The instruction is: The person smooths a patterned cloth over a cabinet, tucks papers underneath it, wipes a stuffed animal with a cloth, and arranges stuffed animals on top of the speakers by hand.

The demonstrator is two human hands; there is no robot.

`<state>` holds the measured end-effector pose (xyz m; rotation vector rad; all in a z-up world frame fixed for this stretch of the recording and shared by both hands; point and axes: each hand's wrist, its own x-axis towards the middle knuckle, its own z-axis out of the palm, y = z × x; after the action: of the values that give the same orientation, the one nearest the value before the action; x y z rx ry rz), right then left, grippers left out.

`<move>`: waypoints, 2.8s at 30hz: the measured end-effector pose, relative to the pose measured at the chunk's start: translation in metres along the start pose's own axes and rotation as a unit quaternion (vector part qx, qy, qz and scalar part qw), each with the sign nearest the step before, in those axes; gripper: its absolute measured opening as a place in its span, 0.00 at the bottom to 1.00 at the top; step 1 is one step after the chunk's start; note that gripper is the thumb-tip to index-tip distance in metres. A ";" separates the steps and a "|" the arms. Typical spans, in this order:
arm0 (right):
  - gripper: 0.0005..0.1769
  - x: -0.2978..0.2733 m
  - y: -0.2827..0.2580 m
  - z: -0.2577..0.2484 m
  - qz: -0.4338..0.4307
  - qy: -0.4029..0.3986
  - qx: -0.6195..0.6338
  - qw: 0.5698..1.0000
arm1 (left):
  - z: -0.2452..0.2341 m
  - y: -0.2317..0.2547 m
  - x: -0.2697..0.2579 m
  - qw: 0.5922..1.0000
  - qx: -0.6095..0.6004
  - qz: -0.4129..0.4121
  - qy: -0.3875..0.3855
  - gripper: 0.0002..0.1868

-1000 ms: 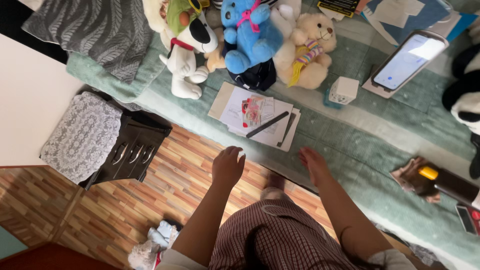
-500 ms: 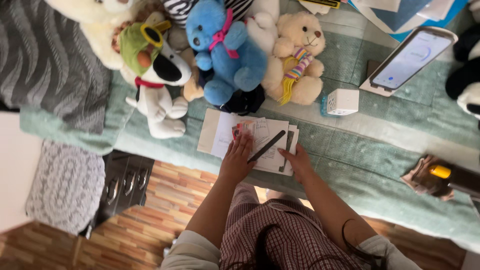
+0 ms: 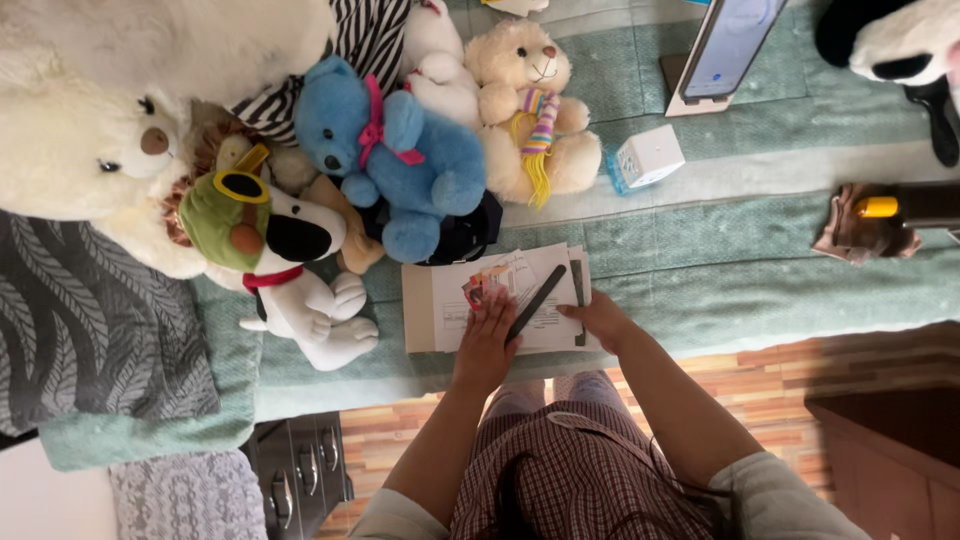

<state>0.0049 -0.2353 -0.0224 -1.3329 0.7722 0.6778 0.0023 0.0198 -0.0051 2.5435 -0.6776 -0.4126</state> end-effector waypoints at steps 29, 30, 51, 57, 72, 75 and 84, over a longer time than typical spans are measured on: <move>0.23 -0.152 0.078 -0.094 -0.142 0.101 0.325 0.930 | -0.099 0.162 -0.003 0.929 -0.029 0.370 0.020 0.27; 0.23 -0.164 0.082 -0.102 -0.149 0.111 0.335 0.924 | -0.100 0.173 -0.003 0.906 -0.033 0.418 0.046 0.23; 0.17 -0.496 0.479 -0.283 -0.264 0.415 0.531 0.690 | 0.091 0.505 -0.143 0.699 -0.174 0.689 -0.075 0.12; 0.14 -0.569 0.545 -0.307 -0.256 0.469 0.572 0.622 | 0.140 0.590 -0.138 0.654 -0.146 0.737 -0.088 0.14; 0.17 -0.594 0.586 -0.392 -0.234 0.544 0.624 0.510 | 0.340 0.839 0.024 0.700 -0.052 0.708 -0.074 0.17; 0.19 -0.597 0.572 -0.409 -0.164 0.559 0.649 0.489 | 0.393 0.872 0.044 0.714 0.003 0.694 -0.092 0.25; 0.21 -0.594 0.545 -0.424 -0.182 0.559 0.683 0.433 | 0.504 0.889 0.074 0.695 0.241 0.657 -0.165 0.28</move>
<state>-0.8247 -0.5876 0.1131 -0.0731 1.4597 -1.3112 -0.4805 -0.8843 0.0140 1.6175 -2.6929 -0.1344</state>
